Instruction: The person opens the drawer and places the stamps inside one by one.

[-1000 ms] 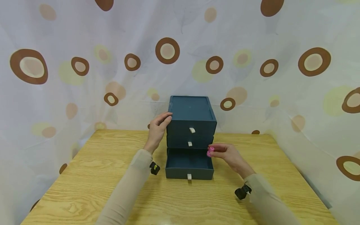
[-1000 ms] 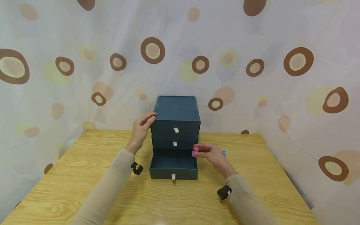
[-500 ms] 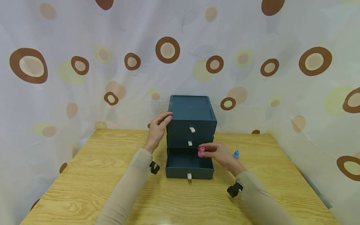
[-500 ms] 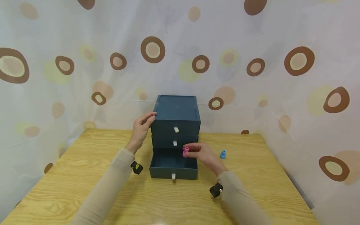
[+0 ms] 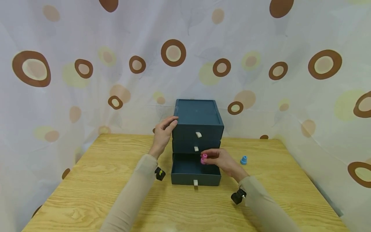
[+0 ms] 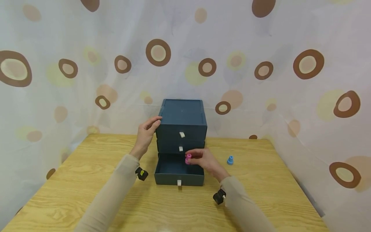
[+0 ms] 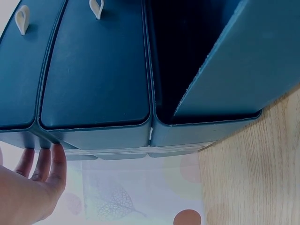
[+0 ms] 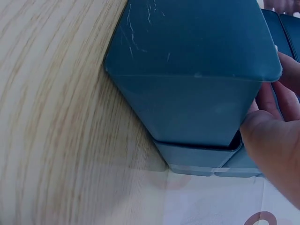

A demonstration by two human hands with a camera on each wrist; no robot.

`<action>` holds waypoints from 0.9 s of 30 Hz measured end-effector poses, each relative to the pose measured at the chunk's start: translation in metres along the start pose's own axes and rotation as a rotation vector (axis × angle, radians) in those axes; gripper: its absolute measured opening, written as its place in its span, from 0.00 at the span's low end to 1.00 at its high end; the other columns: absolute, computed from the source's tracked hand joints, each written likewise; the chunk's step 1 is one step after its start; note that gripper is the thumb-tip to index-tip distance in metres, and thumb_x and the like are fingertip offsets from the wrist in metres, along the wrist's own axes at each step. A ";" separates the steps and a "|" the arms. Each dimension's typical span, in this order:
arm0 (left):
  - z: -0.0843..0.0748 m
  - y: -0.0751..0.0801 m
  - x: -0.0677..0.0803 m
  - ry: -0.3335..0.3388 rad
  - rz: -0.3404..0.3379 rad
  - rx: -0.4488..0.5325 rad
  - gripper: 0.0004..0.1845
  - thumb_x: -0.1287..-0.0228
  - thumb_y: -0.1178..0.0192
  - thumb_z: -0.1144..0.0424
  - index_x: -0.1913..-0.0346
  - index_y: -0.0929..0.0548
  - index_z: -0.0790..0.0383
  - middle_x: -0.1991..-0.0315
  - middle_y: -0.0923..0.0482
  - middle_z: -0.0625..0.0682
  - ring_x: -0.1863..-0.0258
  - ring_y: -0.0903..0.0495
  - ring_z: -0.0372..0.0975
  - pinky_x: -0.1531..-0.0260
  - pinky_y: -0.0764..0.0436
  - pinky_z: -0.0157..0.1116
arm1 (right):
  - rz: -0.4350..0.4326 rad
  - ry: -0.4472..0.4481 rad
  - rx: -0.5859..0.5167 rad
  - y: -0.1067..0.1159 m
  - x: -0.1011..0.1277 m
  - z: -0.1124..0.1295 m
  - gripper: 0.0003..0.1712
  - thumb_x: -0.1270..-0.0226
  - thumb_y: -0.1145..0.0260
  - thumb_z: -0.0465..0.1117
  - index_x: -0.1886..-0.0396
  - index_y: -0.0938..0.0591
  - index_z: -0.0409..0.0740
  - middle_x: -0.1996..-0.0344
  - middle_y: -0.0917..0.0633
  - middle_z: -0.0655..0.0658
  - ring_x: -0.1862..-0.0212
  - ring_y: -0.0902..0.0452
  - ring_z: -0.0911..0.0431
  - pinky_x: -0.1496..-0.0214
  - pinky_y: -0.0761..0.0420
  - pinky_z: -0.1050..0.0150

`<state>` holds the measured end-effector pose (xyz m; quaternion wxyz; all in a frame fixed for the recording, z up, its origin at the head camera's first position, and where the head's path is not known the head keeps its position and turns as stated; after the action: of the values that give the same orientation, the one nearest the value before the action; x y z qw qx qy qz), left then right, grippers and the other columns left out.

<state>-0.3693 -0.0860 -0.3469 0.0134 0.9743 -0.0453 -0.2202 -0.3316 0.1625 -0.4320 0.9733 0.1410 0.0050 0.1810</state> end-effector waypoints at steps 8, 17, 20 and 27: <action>-0.021 -0.003 0.010 -0.001 0.007 0.005 0.19 0.26 0.46 0.61 0.38 0.22 0.67 0.32 0.31 0.60 0.32 0.33 0.49 0.31 0.33 0.47 | 0.000 0.006 0.019 -0.001 0.000 0.000 0.21 0.34 0.33 0.36 0.42 0.20 0.36 0.50 0.15 0.39 0.53 0.17 0.54 0.45 0.17 0.61; -0.020 -0.002 0.009 -0.020 0.009 0.010 0.19 0.26 0.46 0.61 0.38 0.22 0.66 0.30 0.33 0.59 0.30 0.35 0.48 0.31 0.33 0.47 | 0.052 0.024 0.022 -0.006 -0.006 0.004 0.19 0.32 0.34 0.34 0.43 0.21 0.35 0.50 0.16 0.37 0.53 0.16 0.54 0.45 0.17 0.60; -0.020 -0.002 0.010 -0.016 0.015 0.010 0.19 0.25 0.46 0.61 0.37 0.22 0.66 0.30 0.33 0.59 0.30 0.35 0.48 0.31 0.33 0.47 | 0.059 0.021 0.034 -0.007 -0.007 0.004 0.19 0.32 0.35 0.34 0.43 0.20 0.35 0.49 0.16 0.37 0.53 0.16 0.54 0.46 0.17 0.60; -0.020 -0.002 0.010 -0.001 0.020 0.011 0.20 0.26 0.46 0.60 0.37 0.22 0.65 0.30 0.33 0.59 0.30 0.35 0.48 0.31 0.33 0.46 | 0.098 0.025 0.065 -0.017 -0.014 0.004 0.19 0.31 0.35 0.35 0.42 0.20 0.35 0.46 0.17 0.35 0.51 0.17 0.53 0.46 0.17 0.59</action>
<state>-0.3516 -0.0848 -0.3332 0.0103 0.9737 -0.0564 -0.2203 -0.3383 0.1416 -0.4331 0.9580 0.1705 0.0164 0.2300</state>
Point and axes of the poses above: each hand's wrist, its own x-axis away from the middle knuckle, its own y-axis out of the back of the hand, z = x × y, the point moved 5 cm from there along -x, towards the middle knuckle
